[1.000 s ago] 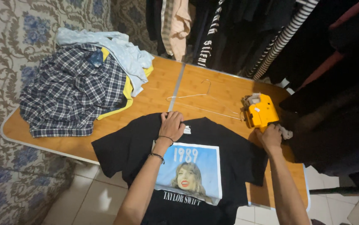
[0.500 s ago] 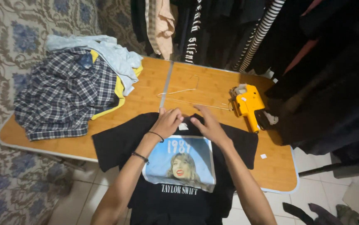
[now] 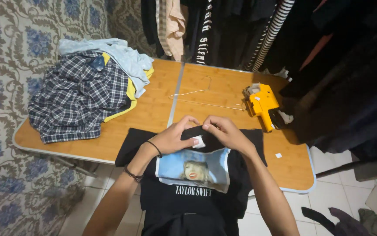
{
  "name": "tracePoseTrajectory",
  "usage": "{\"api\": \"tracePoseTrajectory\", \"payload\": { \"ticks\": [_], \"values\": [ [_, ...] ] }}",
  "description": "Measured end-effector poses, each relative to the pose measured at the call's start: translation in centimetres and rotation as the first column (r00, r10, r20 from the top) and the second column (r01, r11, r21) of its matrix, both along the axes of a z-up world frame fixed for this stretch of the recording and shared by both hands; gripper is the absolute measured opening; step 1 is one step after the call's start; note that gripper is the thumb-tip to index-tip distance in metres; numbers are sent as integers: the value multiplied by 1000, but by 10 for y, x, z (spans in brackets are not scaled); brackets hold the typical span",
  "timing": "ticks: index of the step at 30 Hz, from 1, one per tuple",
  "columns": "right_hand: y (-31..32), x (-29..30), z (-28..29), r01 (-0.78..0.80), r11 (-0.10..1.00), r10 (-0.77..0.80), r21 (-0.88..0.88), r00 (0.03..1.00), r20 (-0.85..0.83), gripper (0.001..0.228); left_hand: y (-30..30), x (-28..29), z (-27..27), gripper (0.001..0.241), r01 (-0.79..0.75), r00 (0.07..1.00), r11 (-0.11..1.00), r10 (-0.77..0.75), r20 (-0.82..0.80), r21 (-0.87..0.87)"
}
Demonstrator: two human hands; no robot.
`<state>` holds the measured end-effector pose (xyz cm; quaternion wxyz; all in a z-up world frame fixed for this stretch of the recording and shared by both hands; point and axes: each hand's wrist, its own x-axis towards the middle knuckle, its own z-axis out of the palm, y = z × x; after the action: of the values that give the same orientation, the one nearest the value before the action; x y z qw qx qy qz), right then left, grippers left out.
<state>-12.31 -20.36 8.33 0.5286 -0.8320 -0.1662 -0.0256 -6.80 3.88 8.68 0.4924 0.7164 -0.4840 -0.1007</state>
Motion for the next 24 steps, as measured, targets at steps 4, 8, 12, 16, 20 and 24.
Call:
{"api": "tracePoseTrajectory", "payload": {
  "ticks": [4, 8, 12, 16, 20, 24],
  "values": [
    [14, -32, 32, 41, 997, -40, -61, 999, 24, 23, 4, -30, 37, 34, -123, 983, 932, 161, -86, 340],
    [24, -70, 47, 24, 999, -24, -33, 1000, 17, 21, 21, -59, 52, 29, -184, 973, 952, 142, 182, 246],
    [44, -115, 66, -92, 987, 82, -133, 993, -80, 29, 34, -106, 60, 18, -122, 930, 992, 105, 352, 26],
    [63, -151, 76, -55, 955, 38, -291, 997, -67, 29, 42, -155, 56, 14, -247, 867, 968, 202, 456, 40],
    [74, -177, 86, -16, 938, -10, -345, 997, -74, 23, 51, -185, 53, 13, -323, 801, 945, 302, 516, -52],
    [73, -196, 85, -66, 955, 78, -288, 996, 32, 17, 58, -200, 56, 14, -320, 873, 946, 318, 369, -57]
  ]
}}
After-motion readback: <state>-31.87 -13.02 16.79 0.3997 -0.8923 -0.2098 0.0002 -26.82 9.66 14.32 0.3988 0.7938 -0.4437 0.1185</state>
